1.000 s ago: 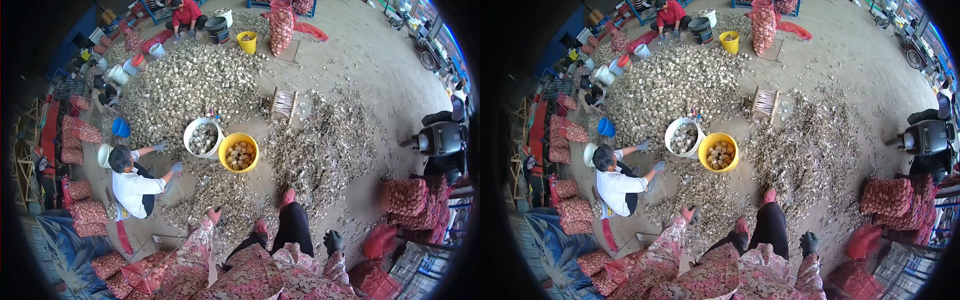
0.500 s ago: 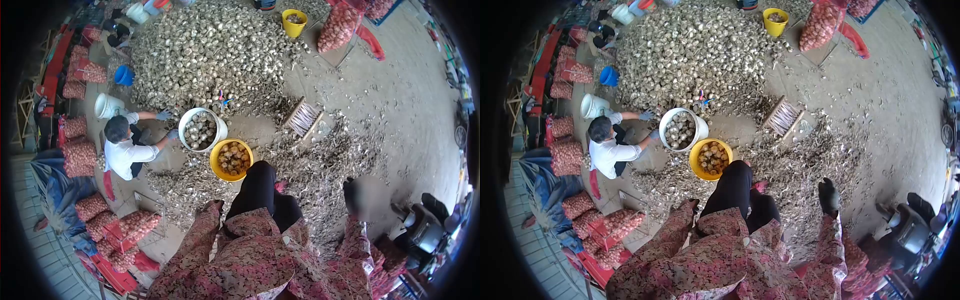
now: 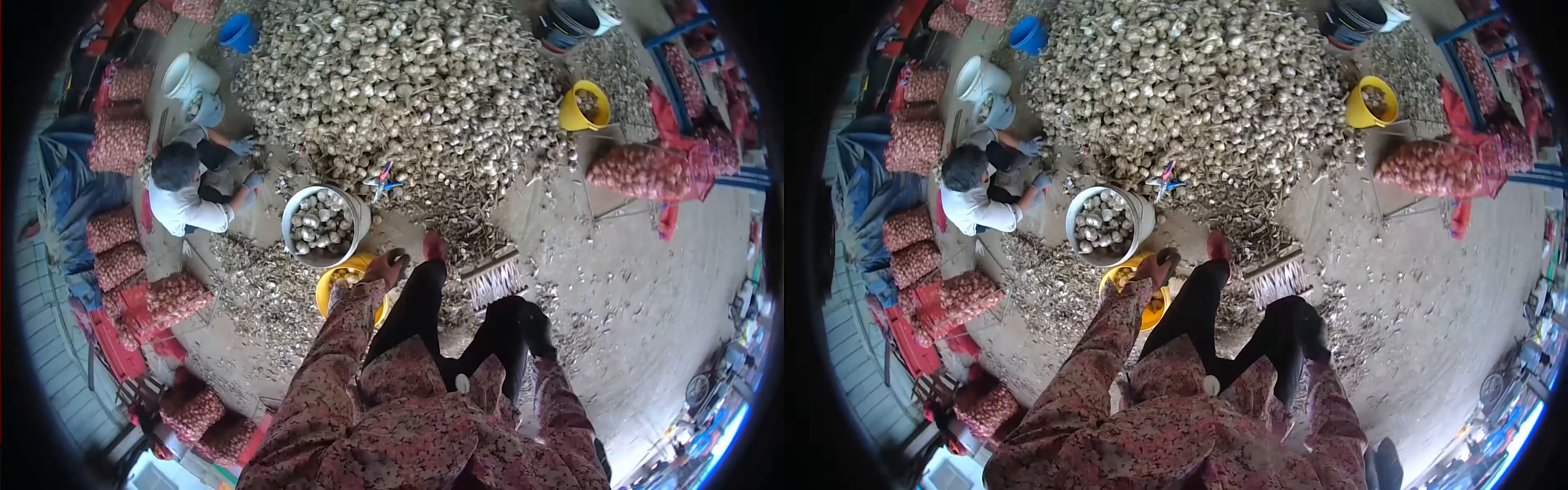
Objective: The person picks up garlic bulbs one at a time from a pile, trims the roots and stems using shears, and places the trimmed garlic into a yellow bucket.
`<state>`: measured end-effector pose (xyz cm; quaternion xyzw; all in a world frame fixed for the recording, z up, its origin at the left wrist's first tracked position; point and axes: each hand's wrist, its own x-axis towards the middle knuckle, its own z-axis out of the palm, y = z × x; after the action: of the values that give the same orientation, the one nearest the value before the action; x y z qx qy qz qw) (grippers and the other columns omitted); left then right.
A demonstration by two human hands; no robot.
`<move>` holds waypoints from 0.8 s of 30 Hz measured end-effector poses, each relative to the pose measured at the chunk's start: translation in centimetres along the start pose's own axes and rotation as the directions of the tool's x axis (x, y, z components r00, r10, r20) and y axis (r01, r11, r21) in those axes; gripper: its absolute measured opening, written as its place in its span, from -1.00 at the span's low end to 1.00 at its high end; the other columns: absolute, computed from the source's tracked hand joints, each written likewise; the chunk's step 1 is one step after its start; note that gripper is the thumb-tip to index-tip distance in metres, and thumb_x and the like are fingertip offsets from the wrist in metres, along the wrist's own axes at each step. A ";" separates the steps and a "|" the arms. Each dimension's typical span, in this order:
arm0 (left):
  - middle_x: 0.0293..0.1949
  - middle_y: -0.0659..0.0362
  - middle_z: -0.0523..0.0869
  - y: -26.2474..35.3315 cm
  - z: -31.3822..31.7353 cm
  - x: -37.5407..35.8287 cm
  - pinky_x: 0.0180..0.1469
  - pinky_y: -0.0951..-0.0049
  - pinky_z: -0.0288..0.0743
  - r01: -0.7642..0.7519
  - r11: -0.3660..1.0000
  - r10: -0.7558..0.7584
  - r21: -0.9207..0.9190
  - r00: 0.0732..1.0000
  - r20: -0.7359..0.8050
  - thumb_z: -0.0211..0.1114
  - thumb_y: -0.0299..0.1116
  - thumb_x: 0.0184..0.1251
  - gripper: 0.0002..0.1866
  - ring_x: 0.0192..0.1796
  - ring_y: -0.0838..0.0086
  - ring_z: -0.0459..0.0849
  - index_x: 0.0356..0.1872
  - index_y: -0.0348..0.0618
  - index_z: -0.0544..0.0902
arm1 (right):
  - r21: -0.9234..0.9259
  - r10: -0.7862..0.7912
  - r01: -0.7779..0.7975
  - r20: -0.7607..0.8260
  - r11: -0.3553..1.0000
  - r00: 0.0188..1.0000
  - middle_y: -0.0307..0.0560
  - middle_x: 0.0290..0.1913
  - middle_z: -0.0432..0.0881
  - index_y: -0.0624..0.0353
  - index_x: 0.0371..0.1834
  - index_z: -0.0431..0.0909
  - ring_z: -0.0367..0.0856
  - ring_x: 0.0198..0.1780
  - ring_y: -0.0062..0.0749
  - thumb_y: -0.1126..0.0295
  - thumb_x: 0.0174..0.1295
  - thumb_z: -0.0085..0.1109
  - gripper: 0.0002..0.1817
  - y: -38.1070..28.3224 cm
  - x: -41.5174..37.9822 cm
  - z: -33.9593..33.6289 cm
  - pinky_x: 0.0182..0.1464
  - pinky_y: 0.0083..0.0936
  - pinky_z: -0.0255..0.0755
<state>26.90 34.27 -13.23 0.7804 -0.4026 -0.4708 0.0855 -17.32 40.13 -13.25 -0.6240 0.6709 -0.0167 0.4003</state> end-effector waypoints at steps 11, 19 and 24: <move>-0.06 0.08 0.64 -1.1 21.6 6.1 -0.32 0.40 0.65 0.435 0.113 -0.135 -0.893 0.897 0.420 0.04 -0.33 0.46 -0.62 -0.21 0.36 0.72 0.24 -0.17 0.39 | -0.155 -0.553 0.718 0.537 0.678 0.638 0.14 0.04 0.58 0.20 0.15 0.44 0.58 0.03 0.00 0.22 0.20 0.15 -0.52 -20.1 37.3 13.2 0.01 -0.28 0.50; -0.04 0.02 0.64 -2.9 25.1 19.8 -0.20 0.31 0.60 0.259 0.424 -0.355 -0.868 0.929 0.104 0.17 -0.25 0.34 -0.56 -0.09 0.27 0.68 0.19 -0.19 0.44 | -0.240 -0.719 0.922 0.577 0.303 0.386 0.10 -0.07 0.51 0.14 0.05 0.39 0.56 -0.16 0.04 0.26 0.02 0.24 -0.51 -21.6 52.0 32.9 -0.11 -0.11 0.44; -0.26 -0.10 0.67 1.5 21.3 24.0 -0.07 0.22 0.51 -0.179 0.798 0.064 -0.575 0.975 -0.214 0.24 -0.18 0.11 -0.52 -0.22 0.07 0.67 0.01 -0.29 0.50 | -0.539 -0.871 0.842 0.429 -0.032 0.241 -0.04 0.11 0.49 0.12 0.24 0.33 0.41 0.16 -0.20 0.32 0.17 -0.01 -0.49 -20.0 57.1 40.6 0.19 -0.28 0.28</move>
<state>14.52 21.45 -40.00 0.7275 -0.2760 -0.4918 0.3907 27.54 6.48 -59.89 -0.9948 0.0962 -0.0221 0.0240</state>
